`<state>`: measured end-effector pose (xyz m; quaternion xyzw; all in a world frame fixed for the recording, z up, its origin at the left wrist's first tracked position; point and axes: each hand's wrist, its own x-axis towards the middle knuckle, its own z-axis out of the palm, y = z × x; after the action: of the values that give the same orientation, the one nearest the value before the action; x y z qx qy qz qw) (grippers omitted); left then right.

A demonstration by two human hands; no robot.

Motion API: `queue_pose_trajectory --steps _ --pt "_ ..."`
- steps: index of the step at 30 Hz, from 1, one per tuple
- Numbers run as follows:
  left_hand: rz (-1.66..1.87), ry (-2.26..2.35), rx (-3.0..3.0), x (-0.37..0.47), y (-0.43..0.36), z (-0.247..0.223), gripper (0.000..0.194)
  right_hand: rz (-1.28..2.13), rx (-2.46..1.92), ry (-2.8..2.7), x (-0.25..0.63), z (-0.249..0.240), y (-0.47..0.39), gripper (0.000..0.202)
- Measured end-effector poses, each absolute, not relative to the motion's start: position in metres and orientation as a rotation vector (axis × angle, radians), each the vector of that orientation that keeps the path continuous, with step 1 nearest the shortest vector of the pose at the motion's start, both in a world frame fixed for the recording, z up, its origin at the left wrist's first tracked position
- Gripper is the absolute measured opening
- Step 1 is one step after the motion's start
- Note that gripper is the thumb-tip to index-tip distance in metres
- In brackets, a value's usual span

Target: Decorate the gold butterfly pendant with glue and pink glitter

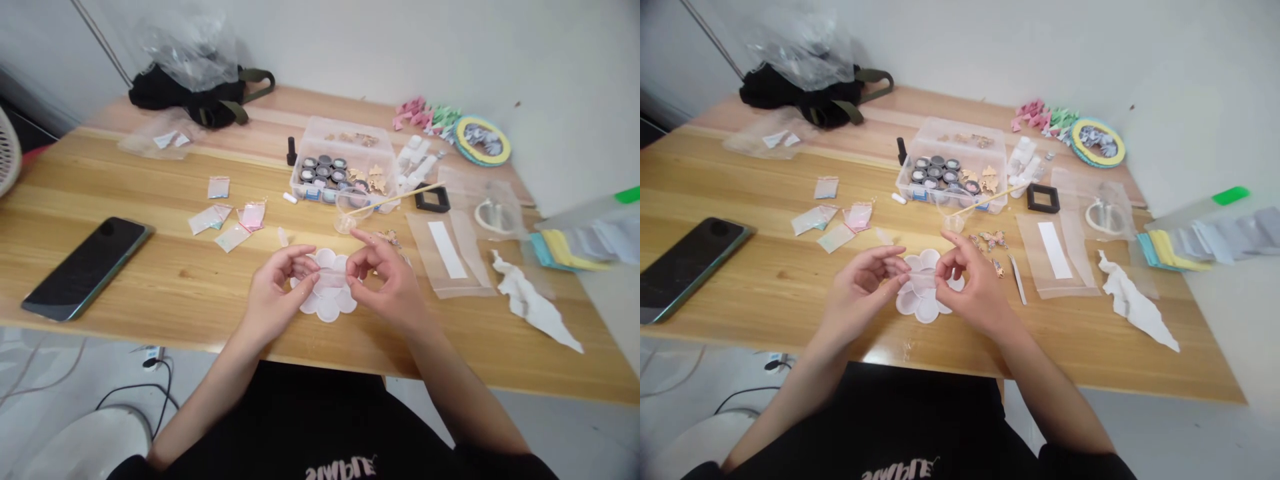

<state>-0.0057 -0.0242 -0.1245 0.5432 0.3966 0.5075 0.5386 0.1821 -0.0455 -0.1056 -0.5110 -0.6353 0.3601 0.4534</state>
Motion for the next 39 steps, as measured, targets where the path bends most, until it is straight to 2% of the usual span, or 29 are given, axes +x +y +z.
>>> queue_pose_trajectory --steps 13,19,23,27,34,39 --pt "1.198 0.94 1.357 -0.005 -0.029 -0.124 0.033 0.928 -1.255 -1.56 0.182 -0.104 -0.047 0.059" --pt "1.227 0.897 1.264 -0.003 -0.028 -0.128 0.039 1.262 -1.195 -1.227 0.183 -0.106 -0.043 0.061" --pt "1.162 0.905 1.182 -0.003 -0.029 -0.13 0.035 1.458 -1.171 -1.006 0.185 -0.107 -0.039 0.06" --pt "1.048 0.865 1.085 -0.003 -0.029 -0.13 0.026 1.453 -1.181 -0.966 0.187 -0.108 -0.037 0.059" --pt "0.966 0.82 0.996 -0.002 -0.03 -0.12 0.02 1.334 -1.213 -0.965 0.182 -0.109 -0.04 0.051" --pt "0.922 0.801 1.002 -0.001 -0.032 -0.117 0.017 1.328 -1.242 -1.034 0.181 -0.109 -0.042 0.053"
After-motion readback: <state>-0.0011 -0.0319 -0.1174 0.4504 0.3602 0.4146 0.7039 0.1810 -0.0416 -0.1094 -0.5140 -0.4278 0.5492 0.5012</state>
